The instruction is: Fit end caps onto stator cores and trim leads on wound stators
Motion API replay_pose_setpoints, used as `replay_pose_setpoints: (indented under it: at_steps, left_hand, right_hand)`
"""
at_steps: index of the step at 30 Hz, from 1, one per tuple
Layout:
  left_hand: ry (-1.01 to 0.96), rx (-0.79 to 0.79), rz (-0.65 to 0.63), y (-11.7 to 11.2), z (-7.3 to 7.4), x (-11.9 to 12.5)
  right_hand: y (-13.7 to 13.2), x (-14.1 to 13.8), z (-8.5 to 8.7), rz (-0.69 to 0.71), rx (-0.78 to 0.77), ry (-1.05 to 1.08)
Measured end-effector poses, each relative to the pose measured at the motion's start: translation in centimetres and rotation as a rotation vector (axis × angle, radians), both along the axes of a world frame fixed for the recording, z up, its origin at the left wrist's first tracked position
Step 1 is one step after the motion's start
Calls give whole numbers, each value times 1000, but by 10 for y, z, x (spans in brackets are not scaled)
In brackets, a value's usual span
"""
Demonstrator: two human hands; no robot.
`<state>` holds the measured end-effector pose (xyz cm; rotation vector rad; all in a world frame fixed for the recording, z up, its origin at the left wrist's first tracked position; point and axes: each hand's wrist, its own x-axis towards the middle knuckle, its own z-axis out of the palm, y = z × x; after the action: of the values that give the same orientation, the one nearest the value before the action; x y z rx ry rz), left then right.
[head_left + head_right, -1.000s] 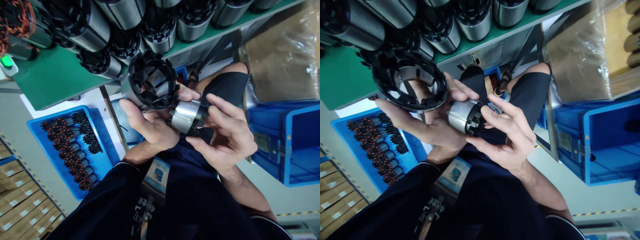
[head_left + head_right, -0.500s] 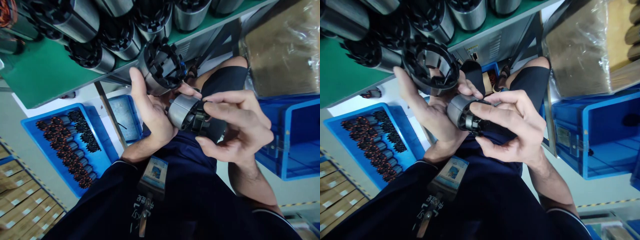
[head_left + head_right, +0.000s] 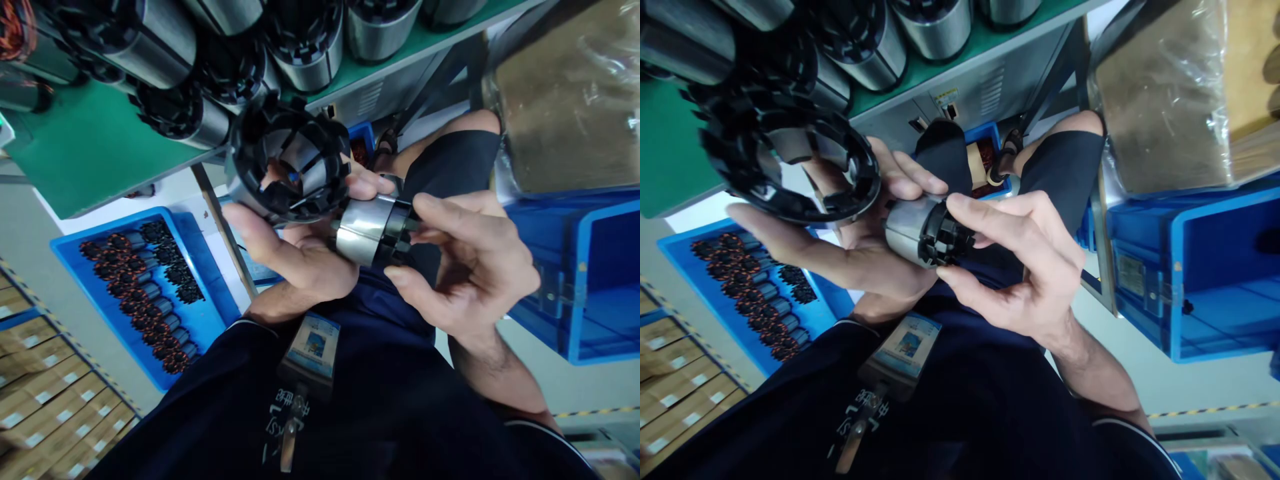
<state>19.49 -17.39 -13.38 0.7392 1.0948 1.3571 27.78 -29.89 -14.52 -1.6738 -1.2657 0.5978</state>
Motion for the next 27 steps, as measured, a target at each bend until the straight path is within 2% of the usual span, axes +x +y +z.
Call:
replay_pose_setpoints:
  at_steps: [2,4,14,17,20,23,27]
  left_hand:
    - [10,51,53,-1,-2,4]
    - [4,99,89,-1,-3,5]
    - [3,107,18,-4,-2,-5]
    - [-70,31,8,-12,-6,-14]
    - [-55,-107,-76,-22,-11,-20]
    - [1,-246,-226,-29,-17,-23]
    - [49,-235,-314,-28,-24,-26]
  right_hand:
    - [5,-3,-1,-85,177,33]
    - [9,-6,0,-96,237,59]
    - [10,-16,7,-80,215,22]
    - [7,-18,10,-70,106,-9]
    - [6,-17,12,-45,77,-40]
    - [9,-19,7,-36,91,-58]
    - [8,-28,-7,-44,132,-58]
